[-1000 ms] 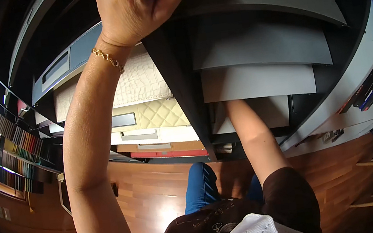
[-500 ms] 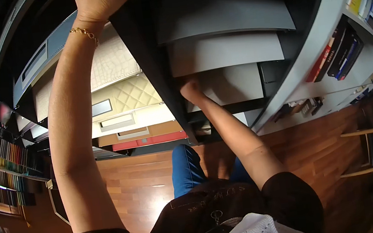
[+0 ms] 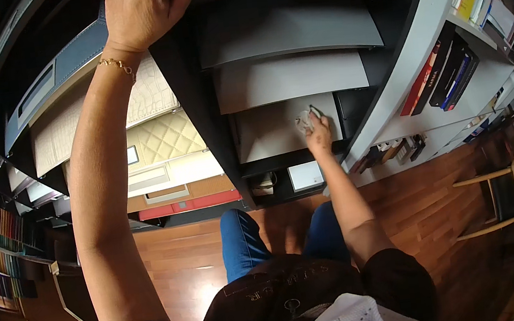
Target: Wiping down shelves and cleaning books with a cloth in an office or storage area.
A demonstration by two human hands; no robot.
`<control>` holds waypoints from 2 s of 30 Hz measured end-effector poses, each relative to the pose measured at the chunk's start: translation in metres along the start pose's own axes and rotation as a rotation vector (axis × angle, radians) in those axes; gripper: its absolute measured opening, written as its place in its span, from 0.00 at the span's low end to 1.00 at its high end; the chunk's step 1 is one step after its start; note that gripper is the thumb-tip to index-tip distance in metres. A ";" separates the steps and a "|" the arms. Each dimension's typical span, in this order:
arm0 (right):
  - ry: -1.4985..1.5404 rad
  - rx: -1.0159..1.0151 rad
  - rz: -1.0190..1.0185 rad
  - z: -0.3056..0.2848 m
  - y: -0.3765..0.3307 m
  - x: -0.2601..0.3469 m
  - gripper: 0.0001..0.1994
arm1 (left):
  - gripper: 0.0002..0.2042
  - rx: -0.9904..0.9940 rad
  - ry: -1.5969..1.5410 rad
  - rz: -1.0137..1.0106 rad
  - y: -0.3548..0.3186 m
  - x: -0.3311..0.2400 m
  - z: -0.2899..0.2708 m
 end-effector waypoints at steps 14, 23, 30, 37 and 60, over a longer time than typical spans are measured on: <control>1.594 0.651 0.365 0.093 -0.114 0.018 0.29 | 0.09 0.058 0.041 -0.030 -0.004 -0.001 0.007; 1.842 0.564 0.060 -0.072 -0.124 0.052 0.26 | 0.09 0.053 -0.213 -0.197 -0.061 -0.092 -0.001; 1.756 0.413 0.189 -0.106 -0.142 0.051 0.19 | 0.28 0.331 -1.789 -1.330 -0.216 -0.300 0.045; 1.536 0.446 0.341 -0.108 -0.160 0.048 0.19 | 0.31 0.279 -2.194 -1.390 -0.211 -0.337 0.019; 0.116 0.482 -0.309 -0.076 -0.139 0.056 0.26 | 0.18 0.168 -2.696 -1.893 -0.256 -0.354 0.016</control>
Point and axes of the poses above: each hand's wrist, its own y-axis towards the middle knuckle, its own z-axis out of the palm, x = y × z, the point moved 3 cm from there along y, towards the middle knuckle, and after that the axes turned 8 degrees about x, right-handed, at the moved point
